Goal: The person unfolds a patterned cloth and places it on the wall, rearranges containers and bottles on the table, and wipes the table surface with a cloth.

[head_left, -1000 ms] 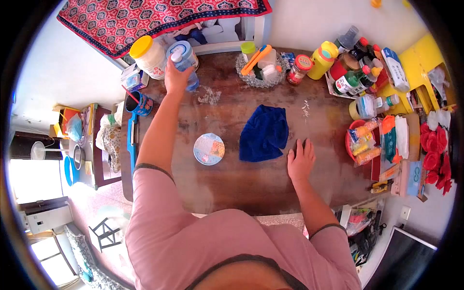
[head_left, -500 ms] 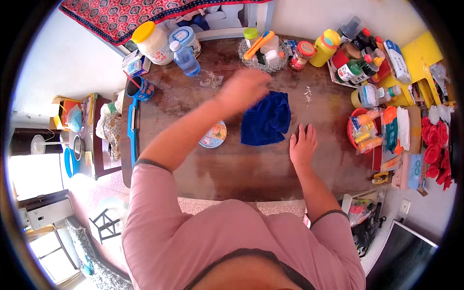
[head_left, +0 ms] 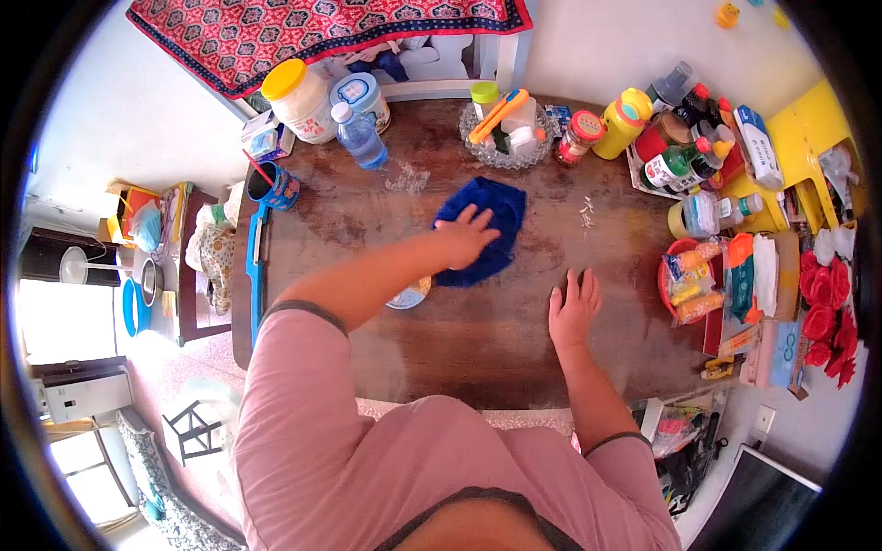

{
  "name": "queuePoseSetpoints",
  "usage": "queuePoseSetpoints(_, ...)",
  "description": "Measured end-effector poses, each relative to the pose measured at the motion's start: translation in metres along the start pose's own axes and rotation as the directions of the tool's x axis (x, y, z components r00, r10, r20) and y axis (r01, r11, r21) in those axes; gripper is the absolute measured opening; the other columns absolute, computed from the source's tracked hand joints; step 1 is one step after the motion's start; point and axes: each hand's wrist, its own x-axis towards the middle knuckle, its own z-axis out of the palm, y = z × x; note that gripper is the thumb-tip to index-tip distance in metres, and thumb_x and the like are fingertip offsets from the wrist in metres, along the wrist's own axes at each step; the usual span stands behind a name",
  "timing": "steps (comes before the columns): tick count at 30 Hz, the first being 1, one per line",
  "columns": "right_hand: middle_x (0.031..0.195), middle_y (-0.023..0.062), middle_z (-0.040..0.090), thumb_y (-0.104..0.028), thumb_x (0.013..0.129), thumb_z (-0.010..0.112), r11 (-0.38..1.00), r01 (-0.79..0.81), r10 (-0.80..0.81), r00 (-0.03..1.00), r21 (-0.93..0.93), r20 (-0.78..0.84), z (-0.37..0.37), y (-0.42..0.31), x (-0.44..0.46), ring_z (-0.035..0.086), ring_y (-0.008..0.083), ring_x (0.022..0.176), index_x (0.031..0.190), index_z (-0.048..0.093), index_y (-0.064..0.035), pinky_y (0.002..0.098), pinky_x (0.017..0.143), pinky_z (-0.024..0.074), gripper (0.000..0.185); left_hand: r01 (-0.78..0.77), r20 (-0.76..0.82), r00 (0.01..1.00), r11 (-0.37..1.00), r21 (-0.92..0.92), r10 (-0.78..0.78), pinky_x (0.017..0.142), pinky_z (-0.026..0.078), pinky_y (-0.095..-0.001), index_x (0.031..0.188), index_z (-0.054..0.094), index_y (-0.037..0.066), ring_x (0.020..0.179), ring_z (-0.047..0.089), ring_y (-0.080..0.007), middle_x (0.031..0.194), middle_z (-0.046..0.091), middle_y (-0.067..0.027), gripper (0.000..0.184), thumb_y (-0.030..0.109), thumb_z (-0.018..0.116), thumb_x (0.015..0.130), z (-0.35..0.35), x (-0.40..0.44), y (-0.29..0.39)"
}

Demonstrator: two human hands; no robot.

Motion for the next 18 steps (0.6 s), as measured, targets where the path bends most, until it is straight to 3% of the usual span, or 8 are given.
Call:
queuePoseSetpoints(3,0.138,0.0239,0.039,-0.023,0.085,0.058,1.000,-0.001,0.001,1.000,0.002,0.018,-0.003,-0.001,0.000,0.035,0.0387,0.128,0.125,0.052,-0.0043,0.0503,0.104,0.0255,0.044,0.099,-0.149,0.983,0.994,-0.048,-0.105,0.103,0.036,-0.0546,0.137,0.040,0.019,0.141,0.017,-0.0353,0.153,0.019,-0.0109,0.062,0.001,0.052,0.079,-0.001,0.001,-0.049)
queuePoseSetpoints(6,0.138,0.0241,0.038,-0.023,0.085,0.058,1.000,-0.003,0.003,0.999,0.005,0.034,-0.003,-0.001,0.002,0.035,0.0393,0.128,0.125,0.051,-0.0039,0.0503,0.104,0.0257,0.045,0.201,-0.186,0.960,0.978,-0.059,-0.208,0.104,0.036,-0.0519,0.135,0.040,0.017,0.140,0.019,-0.0355,0.153,0.020,-0.0112,0.059,0.001,0.051,0.079,-0.013,0.006,-0.093)
queuePoseSetpoints(9,0.137,0.0244,0.038,-0.024,0.085,0.057,1.000,-0.001,0.001,0.999,-0.011,0.046,-0.001,-0.001,0.001,0.035,0.0399,0.127,0.126,0.050,-0.0039,0.0505,0.103,0.0261,0.046,0.201,-0.295,0.928,0.973,-0.114,-0.226,0.102,0.037,-0.0520,0.136,0.037,0.017,0.139,0.023,-0.0349,0.150,0.025,-0.0133,0.062,0.000,0.050,0.078,-0.022,0.025,-0.125)
queuePoseSetpoints(13,0.137,0.0244,0.038,-0.025,0.085,0.057,0.997,-0.009,0.015,0.996,-0.071,0.089,-0.009,-0.005,0.005,0.035,0.0408,0.127,0.127,0.050,-0.0045,0.0511,0.103,0.0270,0.047,0.243,-0.464,0.815,0.932,-0.271,-0.347,0.100,0.037,-0.0524,0.143,0.025,0.019,0.136,0.030,-0.0321,0.145,0.035,-0.0170,0.075,-0.001,0.050,0.076,-0.041,0.065,-0.153)
queuePoseSetpoints(17,0.137,0.0239,0.038,-0.025,0.085,0.057,0.998,0.007,-0.003,0.998,-0.060,0.066,-0.004,-0.001,0.004,0.036,0.0407,0.126,0.126,0.050,-0.0051,0.0511,0.102,0.0278,0.046,0.194,-0.504,0.817,0.957,-0.217,-0.280,0.102,0.034,-0.0536,0.144,0.028,0.018,0.137,0.028,-0.0296,0.145,0.035,-0.0116,0.074,-0.003,0.049,0.076,-0.058,0.099,-0.178)
queuePoseSetpoints(18,0.137,0.0237,0.039,-0.025,0.085,0.057,0.998,0.004,0.001,0.997,-0.070,0.073,-0.006,-0.003,0.004,0.036,0.0406,0.126,0.126,0.050,-0.0053,0.0510,0.102,0.0283,0.046,0.194,-0.519,0.807,0.956,-0.221,-0.283,0.101,0.033,-0.0565,0.143,0.032,0.020,0.139,0.026,-0.0272,0.147,0.034,-0.0052,0.072,-0.005,0.047,0.077,-0.062,0.106,-0.180)
